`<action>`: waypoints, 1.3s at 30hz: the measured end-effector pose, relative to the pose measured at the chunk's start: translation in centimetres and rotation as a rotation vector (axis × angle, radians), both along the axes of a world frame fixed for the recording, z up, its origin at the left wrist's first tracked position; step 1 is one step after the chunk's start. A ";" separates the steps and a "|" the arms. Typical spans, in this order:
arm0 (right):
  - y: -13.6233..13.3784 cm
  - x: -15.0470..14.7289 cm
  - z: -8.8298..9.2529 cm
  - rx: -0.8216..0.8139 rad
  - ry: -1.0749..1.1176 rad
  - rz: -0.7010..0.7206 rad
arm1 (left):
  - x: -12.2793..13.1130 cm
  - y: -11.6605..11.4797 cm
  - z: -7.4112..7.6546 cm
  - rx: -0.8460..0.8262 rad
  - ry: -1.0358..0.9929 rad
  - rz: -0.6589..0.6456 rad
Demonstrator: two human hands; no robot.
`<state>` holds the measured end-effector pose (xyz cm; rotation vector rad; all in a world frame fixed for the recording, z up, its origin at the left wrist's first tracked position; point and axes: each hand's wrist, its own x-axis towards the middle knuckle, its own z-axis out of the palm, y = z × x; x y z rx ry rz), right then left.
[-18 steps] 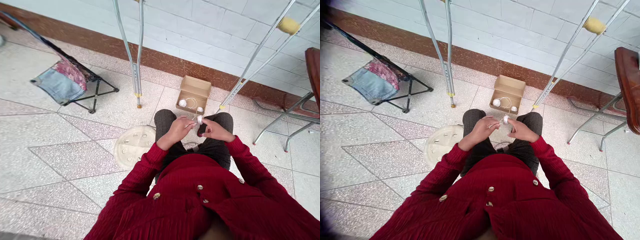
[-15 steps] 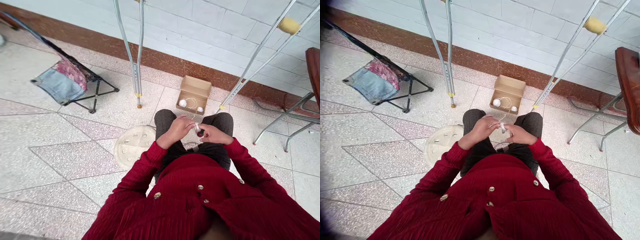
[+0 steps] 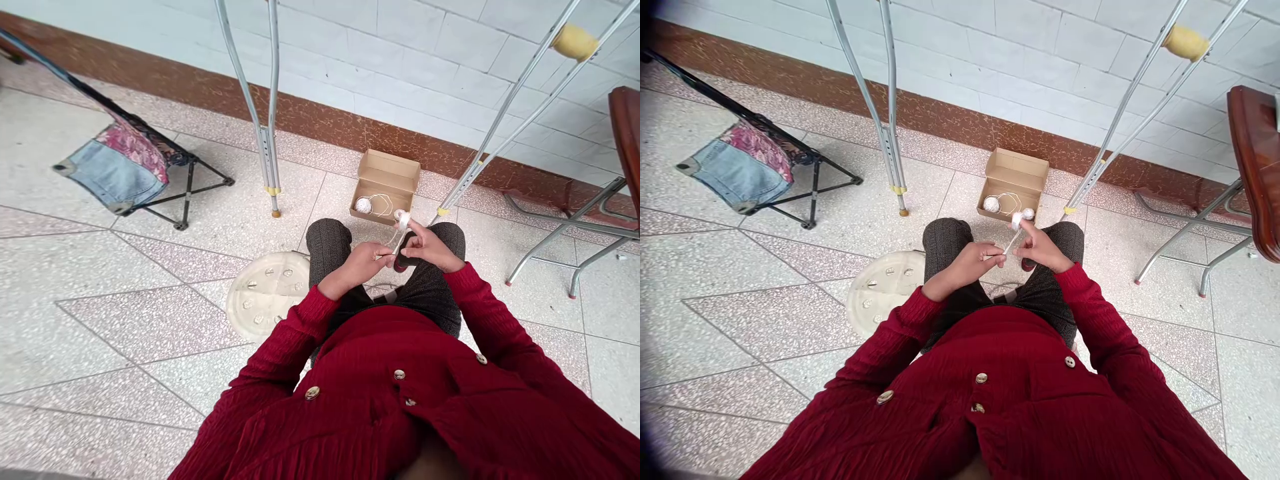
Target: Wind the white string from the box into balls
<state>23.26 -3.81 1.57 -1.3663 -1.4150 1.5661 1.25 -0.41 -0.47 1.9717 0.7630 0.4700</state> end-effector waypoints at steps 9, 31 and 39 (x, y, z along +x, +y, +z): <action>-2.5 -1.3 2.7 -0.149 0.406 0.287 | -0.9 2.9 1.4 0.061 -0.106 0.112; 0.1 0.2 2.2 0.022 0.123 0.038 | 0.9 -0.2 -0.6 0.018 0.001 0.015; -2.8 -0.6 0.8 -0.258 0.154 0.454 | -1.6 1.8 0.8 0.191 -0.015 0.110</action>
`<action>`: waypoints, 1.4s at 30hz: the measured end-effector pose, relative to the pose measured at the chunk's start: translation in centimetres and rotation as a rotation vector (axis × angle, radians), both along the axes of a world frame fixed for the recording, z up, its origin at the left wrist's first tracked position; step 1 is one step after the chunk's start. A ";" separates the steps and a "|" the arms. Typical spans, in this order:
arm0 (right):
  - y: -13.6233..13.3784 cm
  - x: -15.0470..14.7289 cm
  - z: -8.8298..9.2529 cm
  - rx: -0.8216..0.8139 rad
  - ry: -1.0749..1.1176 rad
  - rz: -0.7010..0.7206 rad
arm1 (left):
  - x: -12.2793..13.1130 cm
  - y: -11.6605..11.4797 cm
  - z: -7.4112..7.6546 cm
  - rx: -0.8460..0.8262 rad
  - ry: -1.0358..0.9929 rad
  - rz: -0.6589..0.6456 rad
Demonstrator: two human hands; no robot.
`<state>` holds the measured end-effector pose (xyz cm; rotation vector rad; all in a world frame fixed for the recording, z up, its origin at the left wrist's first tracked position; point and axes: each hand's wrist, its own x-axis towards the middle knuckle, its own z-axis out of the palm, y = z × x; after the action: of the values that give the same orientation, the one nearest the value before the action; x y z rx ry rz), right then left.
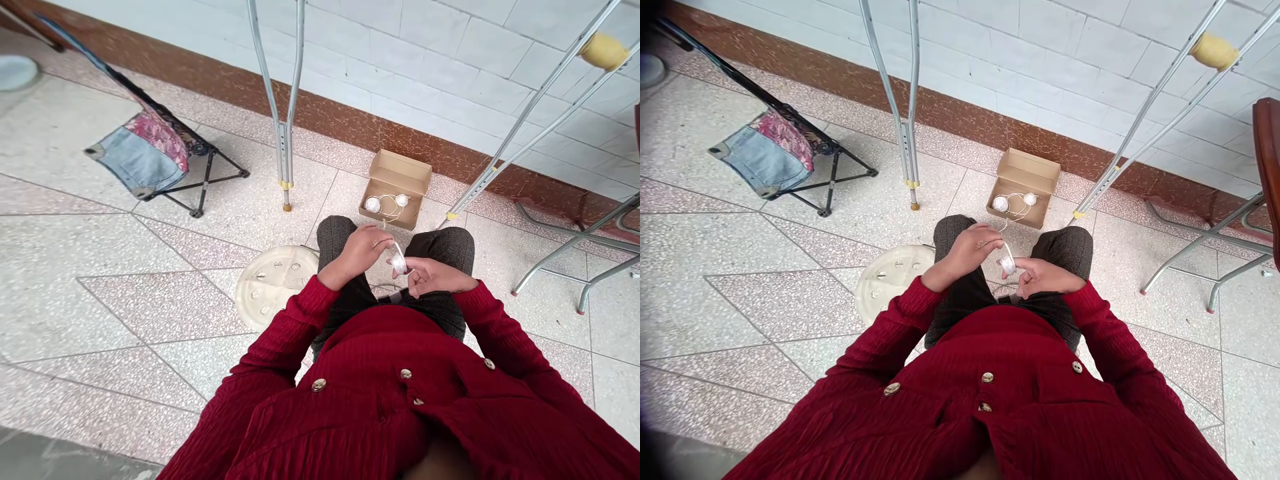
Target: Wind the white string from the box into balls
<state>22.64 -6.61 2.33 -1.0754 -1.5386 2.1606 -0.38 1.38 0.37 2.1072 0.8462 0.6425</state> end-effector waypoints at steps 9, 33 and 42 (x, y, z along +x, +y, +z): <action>3.4 0.6 0.6 0.204 -0.080 -0.390 | 1.5 -2.0 -0.7 -0.158 0.024 -0.079; 1.0 0.0 -0.9 0.075 -0.083 -0.061 | -0.1 1.0 0.5 0.012 0.032 -0.004; 3.4 0.5 1.3 0.229 0.020 -0.450 | 2.0 -1.8 -0.5 -0.228 -0.014 -0.085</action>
<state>23.12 -3.24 3.66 -1.1805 -1.3379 1.6487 1.58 -0.45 -0.15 1.9189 0.7795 0.4909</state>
